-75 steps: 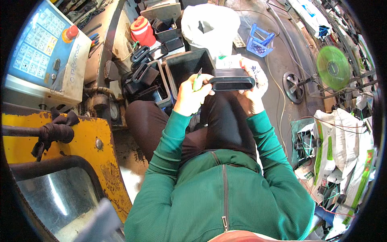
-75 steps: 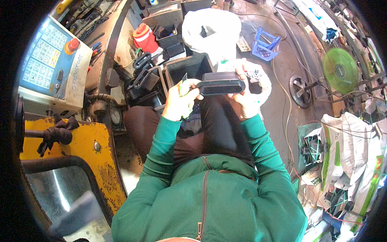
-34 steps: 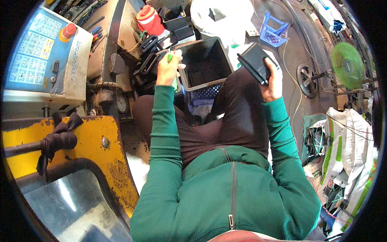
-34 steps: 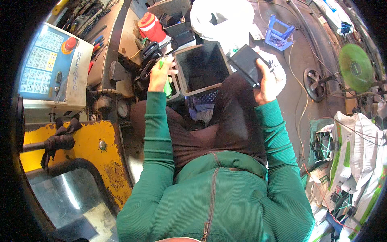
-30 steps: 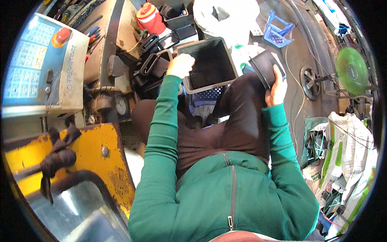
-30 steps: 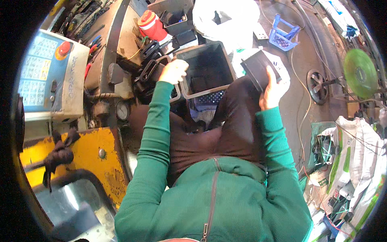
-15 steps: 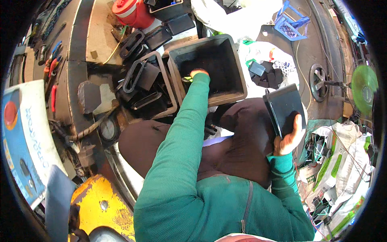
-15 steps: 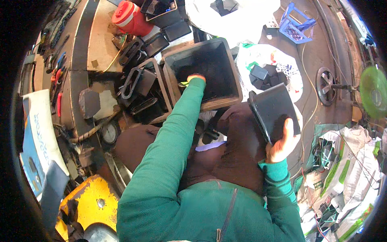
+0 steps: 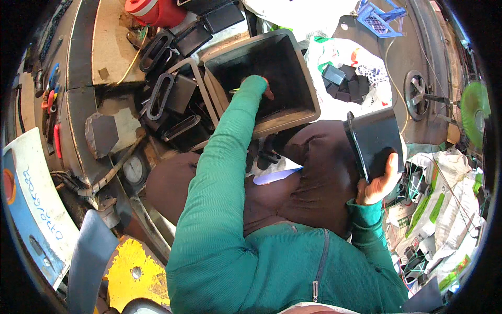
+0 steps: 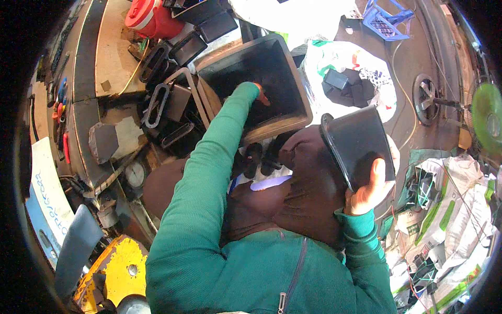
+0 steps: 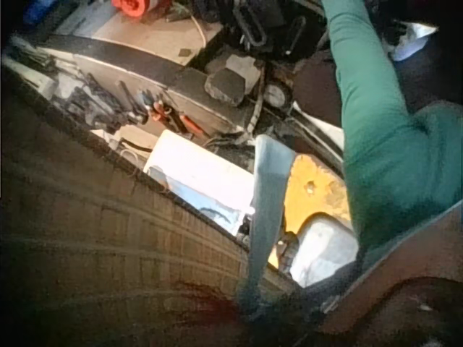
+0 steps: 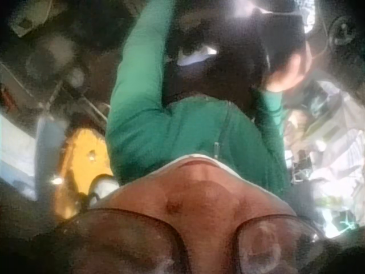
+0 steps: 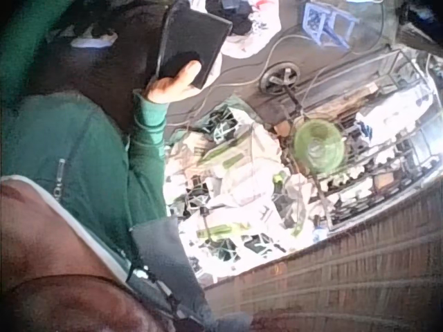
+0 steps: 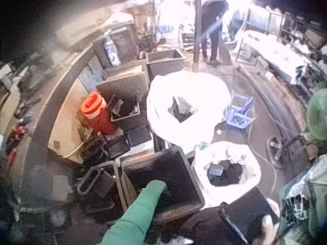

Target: The person repeatedly picks up small black rectangular electronic components, wipes them with a green tool, and places them into a white sack. The person also briefly interacts with a control panel and handles a black pouch.

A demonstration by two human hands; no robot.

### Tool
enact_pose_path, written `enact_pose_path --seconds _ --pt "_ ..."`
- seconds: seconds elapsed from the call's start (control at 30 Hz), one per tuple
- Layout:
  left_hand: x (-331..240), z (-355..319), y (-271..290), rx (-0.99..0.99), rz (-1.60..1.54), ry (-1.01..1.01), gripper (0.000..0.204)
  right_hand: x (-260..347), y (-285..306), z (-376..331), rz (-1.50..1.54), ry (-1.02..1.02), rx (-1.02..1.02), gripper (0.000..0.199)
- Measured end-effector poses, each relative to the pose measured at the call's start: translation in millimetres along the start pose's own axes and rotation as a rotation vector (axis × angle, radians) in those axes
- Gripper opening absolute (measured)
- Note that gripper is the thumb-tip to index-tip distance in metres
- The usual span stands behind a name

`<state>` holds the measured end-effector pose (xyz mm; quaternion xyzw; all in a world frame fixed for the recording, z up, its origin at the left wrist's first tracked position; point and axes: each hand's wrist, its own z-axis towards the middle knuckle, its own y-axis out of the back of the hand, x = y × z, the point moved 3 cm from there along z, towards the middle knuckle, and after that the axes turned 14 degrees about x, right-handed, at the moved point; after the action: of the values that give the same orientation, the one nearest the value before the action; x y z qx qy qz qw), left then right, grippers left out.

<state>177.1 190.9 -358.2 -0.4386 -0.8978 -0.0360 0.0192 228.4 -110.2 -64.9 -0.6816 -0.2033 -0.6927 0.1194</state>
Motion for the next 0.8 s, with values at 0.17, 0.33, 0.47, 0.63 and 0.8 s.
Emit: enact_pose_path --seconds 0.17,0.33,0.47,0.63,0.8 --pt "-40 0 -29 -0.342 0.162 -0.009 0.034 -6 4 -1 -0.030 -0.003 -0.016 0.049" --pt "-46 14 -50 -0.486 0.245 -0.055 0.028 2 2 3 0.081 0.019 0.017 0.046" --pt "-36 23 -48 -0.442 0.118 -0.025 0.029 1 -2 5 0.197 0.000 0.009 0.045" --pt "-28 4 -39 -0.415 0.074 0.003 0.030 1 -3 7 0.210 0.003 0.022 0.043" --pt "12 -106 -12 -0.550 -0.149 -0.182 0.027 1 -4 9 0.119 0.018 0.099 0.035"
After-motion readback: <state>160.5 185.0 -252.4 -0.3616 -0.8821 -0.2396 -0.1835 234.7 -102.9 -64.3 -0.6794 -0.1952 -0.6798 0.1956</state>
